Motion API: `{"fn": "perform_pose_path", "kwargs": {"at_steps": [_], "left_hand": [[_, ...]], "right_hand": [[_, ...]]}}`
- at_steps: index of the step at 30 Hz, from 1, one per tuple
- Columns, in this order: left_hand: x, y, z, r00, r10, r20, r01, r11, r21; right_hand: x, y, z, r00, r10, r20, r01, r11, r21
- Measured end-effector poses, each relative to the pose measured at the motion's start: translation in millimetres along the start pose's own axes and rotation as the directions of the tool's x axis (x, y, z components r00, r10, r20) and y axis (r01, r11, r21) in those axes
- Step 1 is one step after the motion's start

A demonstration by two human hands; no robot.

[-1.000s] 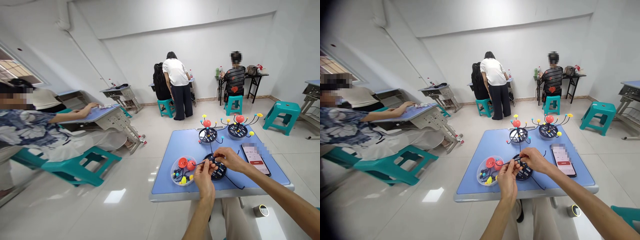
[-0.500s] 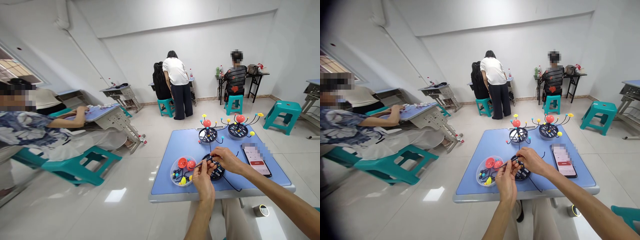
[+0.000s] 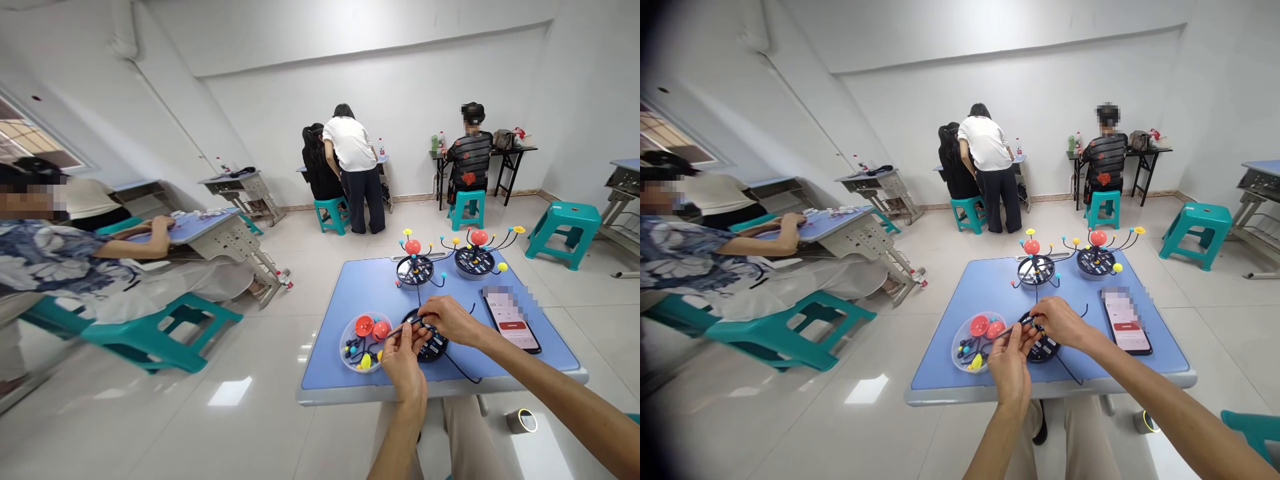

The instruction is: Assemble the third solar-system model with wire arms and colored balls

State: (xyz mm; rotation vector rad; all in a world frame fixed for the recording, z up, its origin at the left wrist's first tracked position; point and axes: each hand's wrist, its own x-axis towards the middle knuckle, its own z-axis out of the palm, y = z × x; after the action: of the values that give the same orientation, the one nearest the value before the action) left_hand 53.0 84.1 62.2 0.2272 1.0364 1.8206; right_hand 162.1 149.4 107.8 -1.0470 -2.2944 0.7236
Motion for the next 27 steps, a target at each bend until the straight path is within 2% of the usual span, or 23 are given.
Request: {"fn": "perform_pose_path", "kwargs": {"at_steps": [3, 10, 17, 21, 24, 27], "left_hand": [[1.1, 0.0, 0.3, 1.000, 0.013, 0.003, -0.013, 1.000, 0.000], [2.7, -1.7, -0.4, 0.998, 0.030, 0.061, -0.030, 1.000, 0.000], [2.7, -4.3, -0.8, 0.996, 0.056, 0.063, -0.057, 0.998, 0.027], [3.9, -1.3, -0.3, 0.997, 0.052, 0.058, -0.057, 0.995, 0.083], [5.2, 1.0, 0.2, 0.998, 0.032, 0.061, -0.037, 0.995, 0.087], [6.5, 1.2, 0.4, 0.994, 0.087, 0.060, -0.094, 0.988, 0.126]], "right_hand": [[1.1, -0.4, -2.0, 1.000, 0.009, 0.021, -0.010, 1.000, 0.021], [-2.2, 11.0, 7.5, 0.997, 0.082, -0.006, -0.079, 0.975, 0.209], [-3.1, 12.1, 8.9, 0.995, 0.100, -0.014, -0.092, 0.958, 0.272], [-1.7, 11.1, 8.6, 0.994, 0.106, -0.030, -0.094, 0.959, 0.266], [0.1, 9.4, 6.6, 0.997, 0.060, -0.044, -0.052, 0.984, 0.171], [0.4, 9.4, 5.8, 0.999, 0.012, -0.034, -0.007, 0.991, 0.136]]}}
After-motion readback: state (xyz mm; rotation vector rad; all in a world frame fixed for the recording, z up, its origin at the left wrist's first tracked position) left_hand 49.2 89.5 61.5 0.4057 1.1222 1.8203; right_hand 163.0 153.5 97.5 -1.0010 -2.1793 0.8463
